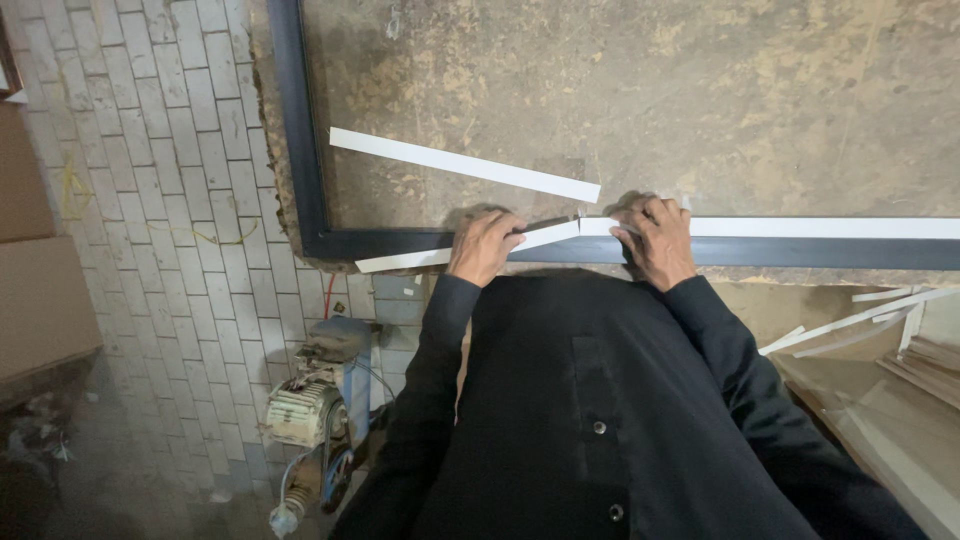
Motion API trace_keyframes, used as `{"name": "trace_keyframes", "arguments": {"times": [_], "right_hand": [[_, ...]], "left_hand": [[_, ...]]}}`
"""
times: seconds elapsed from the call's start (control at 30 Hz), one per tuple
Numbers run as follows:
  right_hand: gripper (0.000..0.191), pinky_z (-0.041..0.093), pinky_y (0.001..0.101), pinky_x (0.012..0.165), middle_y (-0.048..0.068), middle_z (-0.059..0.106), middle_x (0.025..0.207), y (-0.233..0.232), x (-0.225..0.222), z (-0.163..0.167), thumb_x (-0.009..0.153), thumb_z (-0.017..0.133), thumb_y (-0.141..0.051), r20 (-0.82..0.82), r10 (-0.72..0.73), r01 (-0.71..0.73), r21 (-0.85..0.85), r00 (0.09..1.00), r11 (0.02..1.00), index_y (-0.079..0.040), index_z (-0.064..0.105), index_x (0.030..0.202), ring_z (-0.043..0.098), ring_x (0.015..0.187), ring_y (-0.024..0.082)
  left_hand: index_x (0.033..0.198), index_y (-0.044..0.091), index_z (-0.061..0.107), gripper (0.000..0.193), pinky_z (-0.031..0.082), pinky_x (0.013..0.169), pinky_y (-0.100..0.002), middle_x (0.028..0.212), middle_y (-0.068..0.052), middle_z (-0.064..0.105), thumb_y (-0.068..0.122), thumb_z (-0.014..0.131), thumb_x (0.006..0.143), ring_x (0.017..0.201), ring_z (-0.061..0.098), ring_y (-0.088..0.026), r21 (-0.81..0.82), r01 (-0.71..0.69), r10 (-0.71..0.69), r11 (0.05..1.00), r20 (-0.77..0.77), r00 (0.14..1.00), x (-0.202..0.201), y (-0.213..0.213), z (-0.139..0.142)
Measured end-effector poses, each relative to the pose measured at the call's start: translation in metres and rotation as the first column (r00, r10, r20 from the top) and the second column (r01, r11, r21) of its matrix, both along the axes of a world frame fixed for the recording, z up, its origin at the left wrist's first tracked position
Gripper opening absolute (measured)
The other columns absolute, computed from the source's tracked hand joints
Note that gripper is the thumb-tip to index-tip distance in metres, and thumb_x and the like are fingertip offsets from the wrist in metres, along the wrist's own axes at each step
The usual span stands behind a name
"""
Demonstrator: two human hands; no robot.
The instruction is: The person cuts narrow strips of white mat board with a yellow utility knife, then fits the cut strips along the inside edges of a dark picture frame lying on a glass-topped work table, pressing them into place and using a tape dispenser to secure the mat assembly.
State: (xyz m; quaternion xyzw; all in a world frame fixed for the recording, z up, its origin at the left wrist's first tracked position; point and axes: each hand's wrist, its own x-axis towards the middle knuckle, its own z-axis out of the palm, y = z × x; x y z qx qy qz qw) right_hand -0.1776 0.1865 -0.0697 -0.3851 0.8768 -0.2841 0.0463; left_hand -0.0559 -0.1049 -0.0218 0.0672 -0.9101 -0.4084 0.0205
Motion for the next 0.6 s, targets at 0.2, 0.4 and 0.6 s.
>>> {"name": "trace_keyframes", "arguments": {"times": [0.2,0.4,0.6], "right_hand": [[0.027,0.038,0.0448,0.088,0.006,0.059,0.112,0.002,0.002,-0.009,0.091,0.080,-0.025,0.035,-0.037,0.038,-0.025,0.999,0.999,-0.014,0.072,0.114,0.053,0.106,0.030],[0.028,0.037,0.0464,0.087,0.008,0.057,0.108,0.003,0.003,-0.014,0.091,0.081,-0.027,0.059,-0.057,0.056,0.009,0.997,0.998,-0.013,0.072,0.113,0.053,0.105,0.031],[0.028,0.041,0.0500,0.091,0.011,0.061,0.113,0.004,-0.001,-0.020,0.086,0.082,-0.023,-0.008,-0.065,0.064,-0.064,0.998,0.996,-0.012,0.068,0.107,0.055,0.110,0.035]], "left_hand": [[0.083,0.007,0.072,0.006,0.050,0.077,-0.043,0.086,-0.008,0.070,0.012,0.074,0.085,0.086,0.066,-0.031,0.013,0.006,-0.005,1.000,-0.031,1.000,0.008,0.004,-0.001],[0.085,0.005,0.067,0.006,0.051,0.081,-0.044,0.086,-0.011,0.068,0.010,0.070,0.087,0.087,0.067,-0.033,0.056,-0.037,0.039,0.998,-0.030,0.999,0.021,-0.009,-0.008],[0.109,0.012,0.065,0.013,0.054,0.073,-0.050,0.084,-0.018,0.071,0.021,0.061,0.101,0.079,0.072,-0.038,0.062,-0.267,0.240,0.962,0.285,0.928,0.013,-0.014,-0.007]]}}
